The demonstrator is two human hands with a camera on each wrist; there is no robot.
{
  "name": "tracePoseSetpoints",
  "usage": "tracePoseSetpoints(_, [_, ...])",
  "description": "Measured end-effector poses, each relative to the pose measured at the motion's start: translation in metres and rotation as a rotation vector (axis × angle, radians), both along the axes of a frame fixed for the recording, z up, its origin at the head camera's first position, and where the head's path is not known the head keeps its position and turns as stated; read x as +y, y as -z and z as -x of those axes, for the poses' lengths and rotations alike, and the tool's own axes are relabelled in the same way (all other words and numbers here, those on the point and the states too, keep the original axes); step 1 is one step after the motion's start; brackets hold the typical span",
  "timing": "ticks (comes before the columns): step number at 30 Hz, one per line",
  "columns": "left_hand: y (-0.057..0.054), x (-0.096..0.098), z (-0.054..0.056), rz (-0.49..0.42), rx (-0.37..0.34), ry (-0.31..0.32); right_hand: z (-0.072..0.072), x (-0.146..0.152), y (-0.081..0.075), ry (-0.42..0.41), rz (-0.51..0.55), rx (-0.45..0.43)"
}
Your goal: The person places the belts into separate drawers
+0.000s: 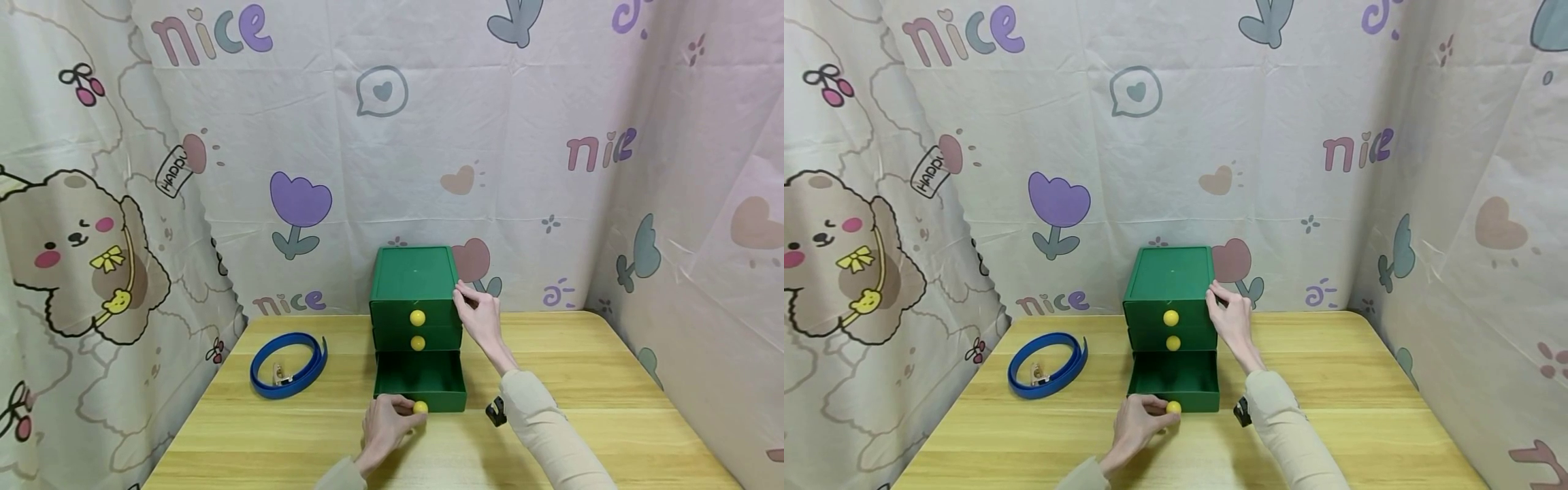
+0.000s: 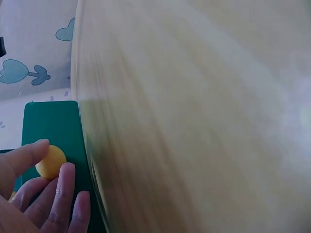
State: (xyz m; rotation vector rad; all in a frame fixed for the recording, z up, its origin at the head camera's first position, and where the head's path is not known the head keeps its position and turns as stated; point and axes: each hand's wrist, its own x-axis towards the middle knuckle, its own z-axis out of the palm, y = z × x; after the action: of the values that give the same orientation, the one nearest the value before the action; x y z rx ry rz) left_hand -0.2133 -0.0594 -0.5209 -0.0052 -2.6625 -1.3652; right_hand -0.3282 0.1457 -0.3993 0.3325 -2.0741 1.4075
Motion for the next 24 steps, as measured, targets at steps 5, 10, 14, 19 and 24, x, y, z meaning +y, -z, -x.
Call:
tracePoseSetpoints(5, [0.0001,-0.0002,-0.0010,0.005,-0.005,0.001,-0.0003,-0.0002,-0.0004,0.002,0.001,0.006])
tracePoseSetpoints(10, [-0.0005,-0.0006,-0.0029,0.015,-0.011,0.006,-0.0009,0.0001,-0.0007,0.000,-0.006,0.008])
tracePoseSetpoints(14, [-0.0010,-0.0011,-0.0047,0.023,-0.008,0.011,-0.0007,0.0001,-0.0005,0.003,-0.012,0.005])
tracePoseSetpoints(19, [-0.0008,-0.0016,-0.0068,0.031,-0.009,0.023,-0.0005,-0.0001,-0.0004,0.013,-0.023,0.000])
tracePoseSetpoints(24, [-0.0008,-0.0023,-0.0097,0.034,-0.009,0.025,-0.0003,-0.0002,-0.0004,0.019,-0.031,0.004])
